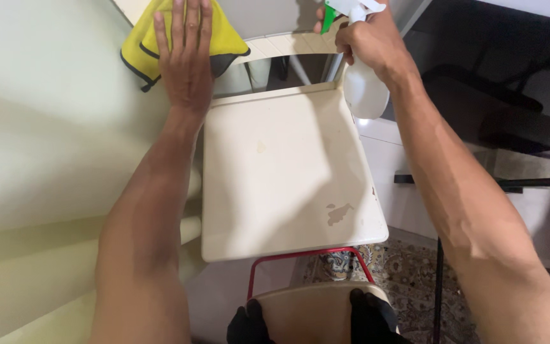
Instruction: The person cleans a white wooden chair by spraying it with a cleaning solution from a bottle and wiping the backrest and frame with a cloth.
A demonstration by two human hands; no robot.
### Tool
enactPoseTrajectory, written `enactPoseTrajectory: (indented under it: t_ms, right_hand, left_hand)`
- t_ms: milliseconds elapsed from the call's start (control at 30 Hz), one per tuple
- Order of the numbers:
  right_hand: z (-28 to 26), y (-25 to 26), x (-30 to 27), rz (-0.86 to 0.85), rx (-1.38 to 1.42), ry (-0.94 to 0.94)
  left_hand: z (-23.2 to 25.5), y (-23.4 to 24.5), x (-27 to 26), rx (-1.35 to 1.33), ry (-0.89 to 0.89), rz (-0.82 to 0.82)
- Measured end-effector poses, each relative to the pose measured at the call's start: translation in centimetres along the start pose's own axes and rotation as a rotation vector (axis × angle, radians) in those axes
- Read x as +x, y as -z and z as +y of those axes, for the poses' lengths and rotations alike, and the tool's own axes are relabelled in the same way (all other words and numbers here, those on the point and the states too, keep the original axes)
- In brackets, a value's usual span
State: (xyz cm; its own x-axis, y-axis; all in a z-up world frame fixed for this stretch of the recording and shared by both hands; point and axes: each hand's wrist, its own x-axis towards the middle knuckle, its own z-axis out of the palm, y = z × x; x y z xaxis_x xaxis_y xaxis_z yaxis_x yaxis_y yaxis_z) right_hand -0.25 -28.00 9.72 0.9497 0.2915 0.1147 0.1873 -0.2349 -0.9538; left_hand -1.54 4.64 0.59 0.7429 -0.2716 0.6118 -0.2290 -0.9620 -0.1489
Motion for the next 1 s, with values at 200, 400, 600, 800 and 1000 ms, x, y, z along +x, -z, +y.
enactPoseTrajectory:
  t_ms: [200,400,600,800,1000]
  right_hand:
    - [0.5,0.7,-0.2,0.009,0.016,0.027]
    - [0.0,2.3,-1.1,0.026,-0.008,0.057]
    - [0.0,4.4,-2.1,0.097,-0.057,0.007]
    - [0.5,5.3,-2.6,0.124,-0.069,-0.009]
    - [0.7,5.9,-2.5,0.089,0.016,0.035]
  left_hand:
    - [1.7,-1.3,0.0,0.026,0.110,-0.010]
    - [3.7,-3.0,0.5,-0.050,0.189,0.063]
    - [6.2,-4.2,1.0,-0.120,0.101,0.152]
    - [9.9,-6.6,3.0,-0.082,0.093,0.076]
    - [13.7,-8.3,4.4,-0.217,0.010,0.091]
